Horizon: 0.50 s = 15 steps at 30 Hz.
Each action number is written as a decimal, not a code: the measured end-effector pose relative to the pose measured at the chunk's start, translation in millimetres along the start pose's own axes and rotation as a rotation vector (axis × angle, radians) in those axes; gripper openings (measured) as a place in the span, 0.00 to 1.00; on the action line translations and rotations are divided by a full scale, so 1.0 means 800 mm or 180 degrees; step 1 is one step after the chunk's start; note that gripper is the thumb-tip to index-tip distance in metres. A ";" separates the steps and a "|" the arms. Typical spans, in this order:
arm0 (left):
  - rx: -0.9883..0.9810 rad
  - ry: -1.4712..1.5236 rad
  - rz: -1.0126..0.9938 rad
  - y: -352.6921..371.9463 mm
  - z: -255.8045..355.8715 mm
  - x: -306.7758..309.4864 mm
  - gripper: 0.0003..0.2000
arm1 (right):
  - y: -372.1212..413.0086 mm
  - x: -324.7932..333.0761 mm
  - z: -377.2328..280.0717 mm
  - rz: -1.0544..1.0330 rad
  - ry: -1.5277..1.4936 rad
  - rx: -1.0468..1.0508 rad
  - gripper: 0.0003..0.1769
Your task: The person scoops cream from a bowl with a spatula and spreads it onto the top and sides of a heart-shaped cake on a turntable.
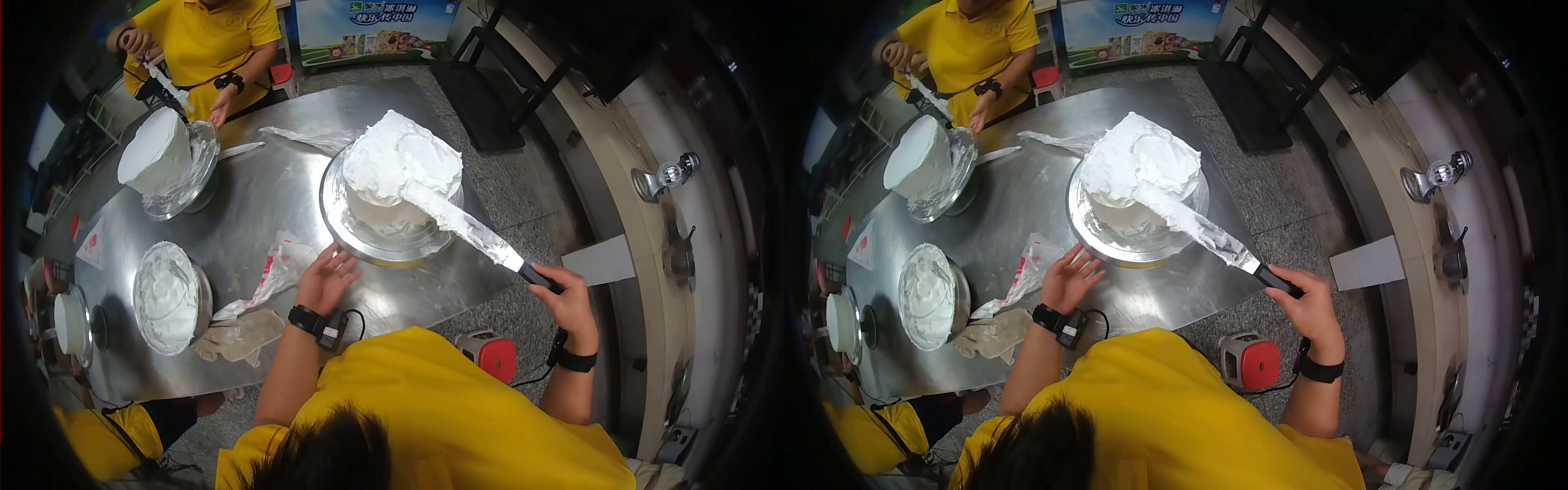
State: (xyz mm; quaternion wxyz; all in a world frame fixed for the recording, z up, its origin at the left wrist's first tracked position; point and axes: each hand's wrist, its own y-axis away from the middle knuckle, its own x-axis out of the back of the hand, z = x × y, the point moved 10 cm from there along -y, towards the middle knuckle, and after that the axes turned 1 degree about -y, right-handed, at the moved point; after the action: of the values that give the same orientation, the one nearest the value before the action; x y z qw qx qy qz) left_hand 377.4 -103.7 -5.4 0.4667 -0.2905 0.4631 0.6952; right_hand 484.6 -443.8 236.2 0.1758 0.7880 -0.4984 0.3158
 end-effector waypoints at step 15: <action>-0.0030 -0.0029 -0.0004 0.001 0.008 -0.006 0.25 | 0.023 0.010 0.077 0.0152 -0.0490 -0.0738 0.20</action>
State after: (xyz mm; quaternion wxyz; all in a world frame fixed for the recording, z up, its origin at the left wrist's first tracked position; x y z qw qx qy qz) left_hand 378.6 -99.8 1.6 0.4680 -0.2898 0.4575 0.6984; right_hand 490.1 -493.8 195.5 0.2194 0.7722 -0.5621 0.1989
